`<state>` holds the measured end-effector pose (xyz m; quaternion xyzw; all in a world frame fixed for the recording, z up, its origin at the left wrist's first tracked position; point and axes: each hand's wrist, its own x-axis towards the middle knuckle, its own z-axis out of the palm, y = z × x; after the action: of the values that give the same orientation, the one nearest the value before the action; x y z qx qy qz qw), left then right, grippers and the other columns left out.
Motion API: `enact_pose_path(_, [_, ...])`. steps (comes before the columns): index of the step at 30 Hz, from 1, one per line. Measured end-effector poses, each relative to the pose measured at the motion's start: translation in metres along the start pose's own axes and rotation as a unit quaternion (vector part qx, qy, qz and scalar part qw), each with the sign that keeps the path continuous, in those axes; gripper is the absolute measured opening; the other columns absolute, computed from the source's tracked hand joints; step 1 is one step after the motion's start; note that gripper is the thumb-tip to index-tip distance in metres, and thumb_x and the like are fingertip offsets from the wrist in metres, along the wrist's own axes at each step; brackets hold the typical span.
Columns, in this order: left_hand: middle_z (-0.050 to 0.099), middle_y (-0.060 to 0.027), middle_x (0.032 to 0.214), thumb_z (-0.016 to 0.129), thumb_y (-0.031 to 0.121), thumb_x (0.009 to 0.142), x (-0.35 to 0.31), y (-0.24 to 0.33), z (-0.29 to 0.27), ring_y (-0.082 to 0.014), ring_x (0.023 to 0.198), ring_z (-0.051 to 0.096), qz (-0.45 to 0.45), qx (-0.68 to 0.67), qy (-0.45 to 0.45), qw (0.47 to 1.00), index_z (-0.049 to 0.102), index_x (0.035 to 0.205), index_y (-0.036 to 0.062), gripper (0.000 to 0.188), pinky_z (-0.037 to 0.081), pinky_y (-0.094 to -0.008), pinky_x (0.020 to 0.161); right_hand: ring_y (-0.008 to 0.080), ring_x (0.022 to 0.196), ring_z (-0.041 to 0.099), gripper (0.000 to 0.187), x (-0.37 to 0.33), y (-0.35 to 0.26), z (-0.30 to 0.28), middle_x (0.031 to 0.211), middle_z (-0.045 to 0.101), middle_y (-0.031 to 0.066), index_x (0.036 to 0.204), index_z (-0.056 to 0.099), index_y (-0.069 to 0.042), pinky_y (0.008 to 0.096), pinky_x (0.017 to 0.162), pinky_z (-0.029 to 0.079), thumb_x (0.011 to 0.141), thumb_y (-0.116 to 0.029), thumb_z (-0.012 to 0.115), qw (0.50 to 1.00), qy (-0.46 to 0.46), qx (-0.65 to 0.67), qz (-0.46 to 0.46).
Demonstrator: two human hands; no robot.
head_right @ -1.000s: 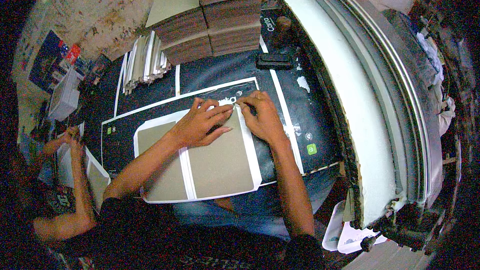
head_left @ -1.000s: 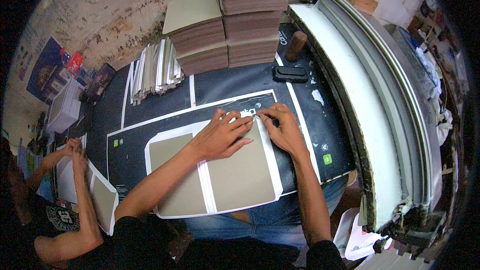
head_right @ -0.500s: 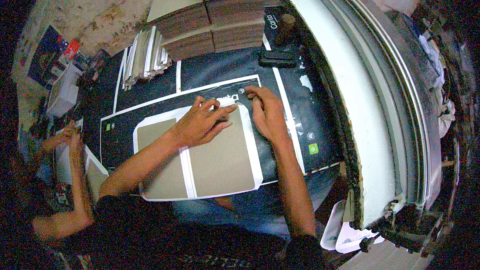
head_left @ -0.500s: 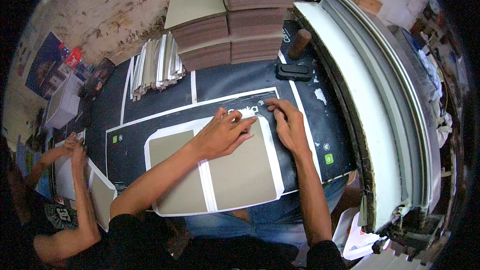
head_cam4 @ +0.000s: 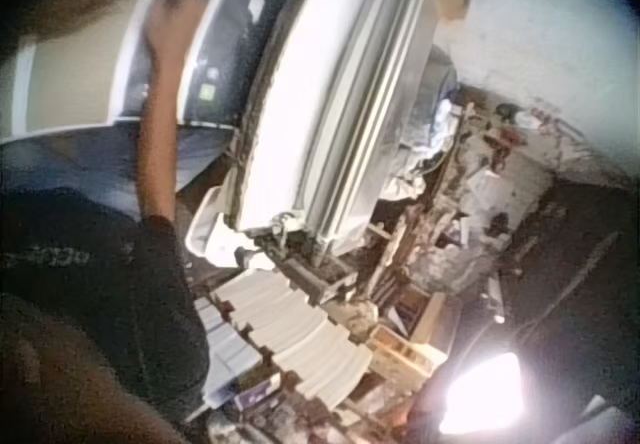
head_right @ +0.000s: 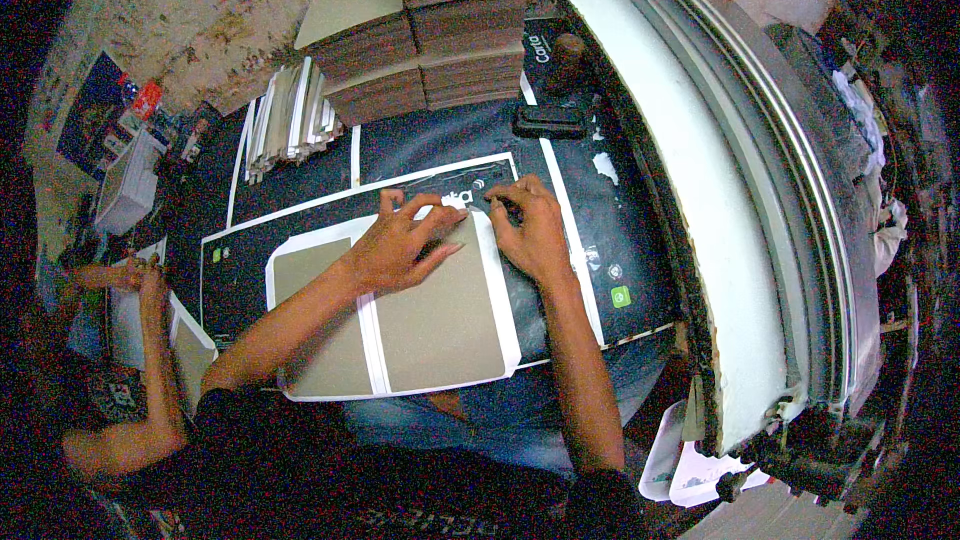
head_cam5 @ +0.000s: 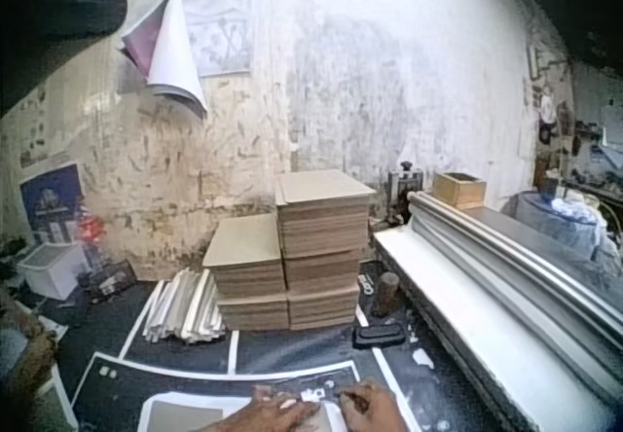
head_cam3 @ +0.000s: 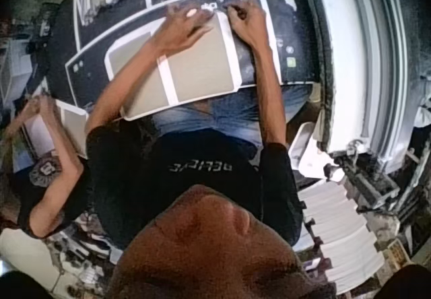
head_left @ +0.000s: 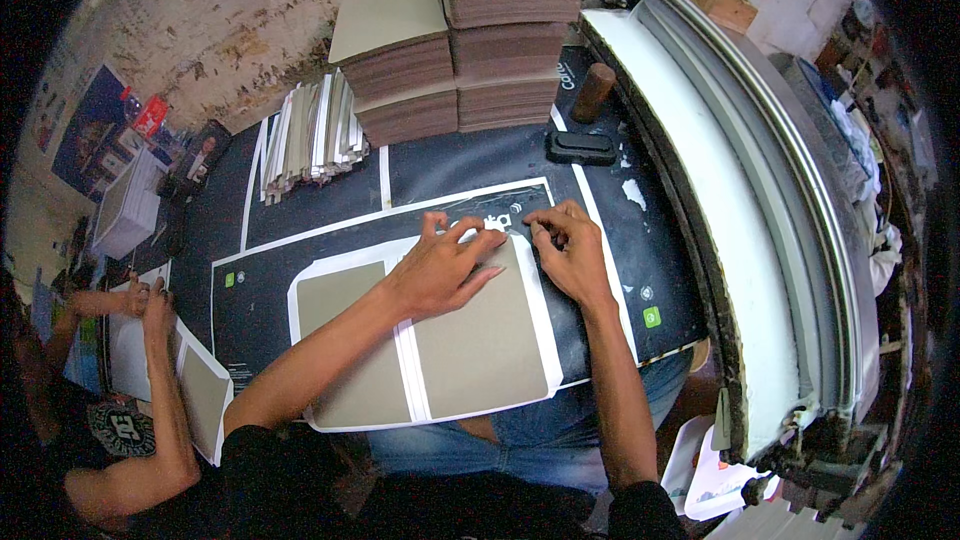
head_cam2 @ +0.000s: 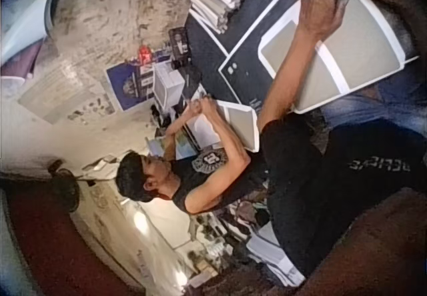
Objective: The person places cardboard sheets onto a large white paper base, applies thin spacer strips between them, and feeds the assembly through a rolling machine to press the layers together.
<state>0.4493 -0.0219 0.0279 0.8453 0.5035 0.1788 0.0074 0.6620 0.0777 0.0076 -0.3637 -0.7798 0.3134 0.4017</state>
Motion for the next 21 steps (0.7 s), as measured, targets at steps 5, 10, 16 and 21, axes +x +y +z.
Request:
enact_pose_path(5, [0.065, -0.0136, 0.118, 0.057, 0.033, 0.103, 0.0, 0.004, 0.001, -0.0258, 0.124, 0.054, -0.027, -0.007, -0.019, 0.999, 0.055, 0.134, 0.0034, 0.042, 0.033, -0.0558, 0.102, 0.0169, 0.071, 0.058, 0.015, 0.0, 0.0, 0.001, 0.083, 0.063, 0.01, 0.099, 0.077, -0.001, 0.0296, 0.065, 0.047, 0.088, -0.004, 0.067, 1.0, 0.005, 0.015, -0.005])
enact_pose_path(10, [0.068, -0.0118, 0.115, 0.061, 0.028, 0.101, 0.0, 0.004, -0.001, -0.0256, 0.12, 0.056, -0.007, -0.001, -0.005, 1.0, 0.057, 0.128, 0.0033, 0.037, 0.032, -0.0537, 0.101, 0.0179, 0.072, 0.059, 0.016, -0.001, -0.001, 0.0, 0.083, 0.064, 0.0106, 0.098, 0.077, -0.001, 0.0298, 0.066, 0.048, 0.085, -0.007, 0.07, 1.0, -0.007, 0.007, -0.005])
enact_pose_path(16, [0.07, -0.0095, 0.112, 0.066, 0.014, 0.093, 0.035, 0.006, -0.021, -0.0267, 0.119, 0.058, -0.078, -0.111, 0.058, 0.989, 0.048, 0.135, 0.0058, 0.046, 0.028, -0.0526, 0.102, 0.0252, 0.081, 0.061, 0.019, 0.0, -0.005, -0.005, 0.085, 0.065, 0.0136, 0.097, 0.076, 0.001, 0.0357, 0.077, 0.05, 0.081, -0.009, 0.072, 0.999, -0.038, -0.005, -0.026])
enact_pose_path(21, [0.069, -0.0056, 0.106, 0.067, 0.008, 0.089, 0.051, -0.013, -0.015, -0.0257, 0.115, 0.061, -0.023, -0.134, 0.01, 0.991, 0.043, 0.138, 0.0085, 0.055, 0.028, -0.0522, 0.098, 0.03, 0.087, 0.063, 0.02, 0.001, -0.001, -0.003, 0.086, 0.064, 0.016, 0.095, 0.076, 0.002, 0.0389, 0.082, 0.051, 0.079, -0.009, 0.073, 0.998, -0.041, -0.006, -0.047])
